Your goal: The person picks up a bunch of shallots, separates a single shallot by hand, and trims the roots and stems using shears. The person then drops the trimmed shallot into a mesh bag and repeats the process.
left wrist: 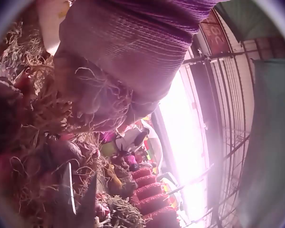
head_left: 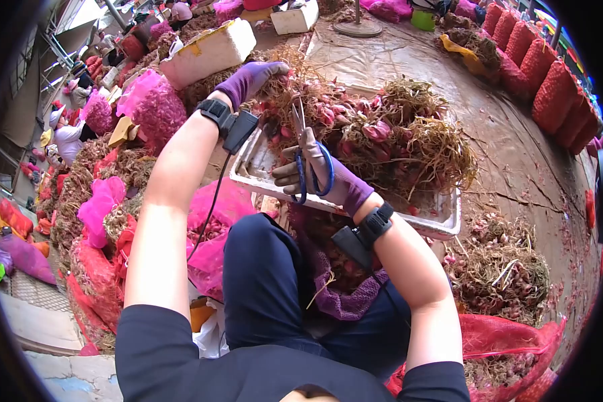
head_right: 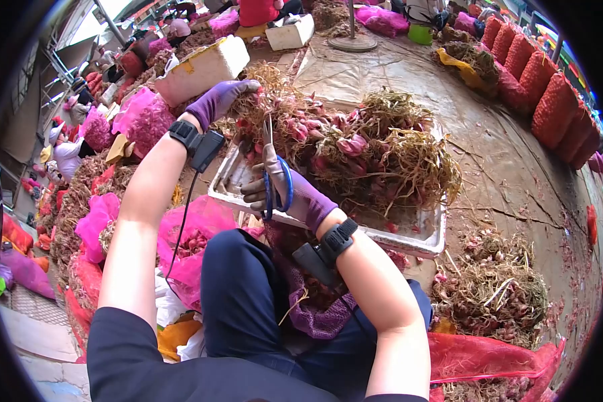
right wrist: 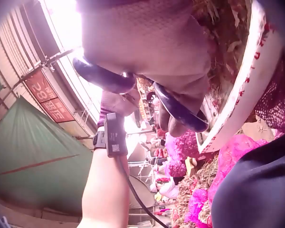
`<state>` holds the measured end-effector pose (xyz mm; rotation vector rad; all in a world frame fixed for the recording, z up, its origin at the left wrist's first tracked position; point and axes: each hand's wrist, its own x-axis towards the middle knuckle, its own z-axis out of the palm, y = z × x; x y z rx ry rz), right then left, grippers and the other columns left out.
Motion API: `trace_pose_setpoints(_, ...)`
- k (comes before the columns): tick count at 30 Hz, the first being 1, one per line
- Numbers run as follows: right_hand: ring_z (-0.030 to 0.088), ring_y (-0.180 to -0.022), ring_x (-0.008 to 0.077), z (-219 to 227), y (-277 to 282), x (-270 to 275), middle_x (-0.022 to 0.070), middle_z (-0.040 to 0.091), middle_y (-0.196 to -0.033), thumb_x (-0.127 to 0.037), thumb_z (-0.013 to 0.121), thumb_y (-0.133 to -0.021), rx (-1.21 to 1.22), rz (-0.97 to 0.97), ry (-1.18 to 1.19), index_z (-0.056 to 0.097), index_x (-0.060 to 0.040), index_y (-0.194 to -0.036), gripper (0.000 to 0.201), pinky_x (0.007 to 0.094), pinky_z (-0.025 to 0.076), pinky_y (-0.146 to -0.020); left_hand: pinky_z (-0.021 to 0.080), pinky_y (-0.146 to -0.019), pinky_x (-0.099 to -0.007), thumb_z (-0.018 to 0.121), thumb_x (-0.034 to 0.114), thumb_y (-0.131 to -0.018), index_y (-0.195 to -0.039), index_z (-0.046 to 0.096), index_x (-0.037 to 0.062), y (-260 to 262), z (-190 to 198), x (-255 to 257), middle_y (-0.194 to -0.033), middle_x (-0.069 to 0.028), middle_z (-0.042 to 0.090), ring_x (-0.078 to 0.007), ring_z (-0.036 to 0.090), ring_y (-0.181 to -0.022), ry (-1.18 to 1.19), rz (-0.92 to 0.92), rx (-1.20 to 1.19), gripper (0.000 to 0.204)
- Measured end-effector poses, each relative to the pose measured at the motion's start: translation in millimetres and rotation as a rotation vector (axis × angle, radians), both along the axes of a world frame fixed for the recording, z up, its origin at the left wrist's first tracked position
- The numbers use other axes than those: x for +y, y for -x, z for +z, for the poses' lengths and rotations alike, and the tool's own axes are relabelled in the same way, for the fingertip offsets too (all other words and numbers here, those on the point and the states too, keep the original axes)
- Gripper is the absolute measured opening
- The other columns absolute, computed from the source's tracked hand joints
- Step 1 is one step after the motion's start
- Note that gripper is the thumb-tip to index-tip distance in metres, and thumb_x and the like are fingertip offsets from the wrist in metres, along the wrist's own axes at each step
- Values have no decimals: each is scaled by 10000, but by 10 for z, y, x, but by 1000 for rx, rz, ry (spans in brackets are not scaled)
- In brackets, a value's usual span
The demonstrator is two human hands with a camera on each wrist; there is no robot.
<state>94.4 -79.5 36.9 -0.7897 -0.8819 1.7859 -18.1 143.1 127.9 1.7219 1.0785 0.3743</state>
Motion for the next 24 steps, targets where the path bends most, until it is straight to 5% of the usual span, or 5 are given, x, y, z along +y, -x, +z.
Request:
trace_pose_setpoints(6, 613, -1013, 325, -163, 155, 265, 233, 566, -1163, -743, 437, -844, 237, 28, 12, 344, -91, -1293, 797, 486, 493, -899, 509, -669, -251, 571, 288, -934, -935, 645, 118, 184, -215, 231, -844, 32, 649, -76, 617, -749, 285, -166, -309, 185)
trace_pose_setpoints(11, 624, -908, 289, -82, 245, 490, 192, 583, -1066, -753, 429, -840, 415, -2, 54, 391, -92, -1192, 749, 447, 511, -828, 509, -774, -267, 552, 289, -937, -969, 632, 94, 245, -193, -44, -886, 9, 652, -99, 625, -806, 249, -38, -324, 213)
trace_pose_setpoints(13, 618, -814, 263, -158, 254, 649, 173, 594, -1014, -768, 416, -832, 341, -36, 57, 391, -89, -1190, 768, 418, 508, -739, 476, -870, -288, 557, 296, -934, -988, 630, 65, 297, -473, 182, -918, -10, 659, -117, 618, -885, -81, -252, -449, 248)
trace_pose_setpoints(19, 627, -740, 210, -265, 338, 651, 146, 609, -946, -797, 454, -785, 348, -13, 86, 384, -87, -1199, 825, 364, 524, -672, 436, -942, -309, 545, 261, -930, -922, 680, 37, 421, -486, -65, -944, -48, 671, -146, 616, -929, -38, -111, -631, 262)
trace_pose_setpoints(24, 607, -700, 199, -310, 434, 699, 104, 594, -870, -823, 414, -778, 367, -14, 75, 398, -76, -1150, 834, 345, 509, -657, 465, -903, -281, 564, 261, -923, -992, 665, 33, 440, -432, -47, -961, -34, 669, -125, 624, -905, -18, -205, -581, 259)
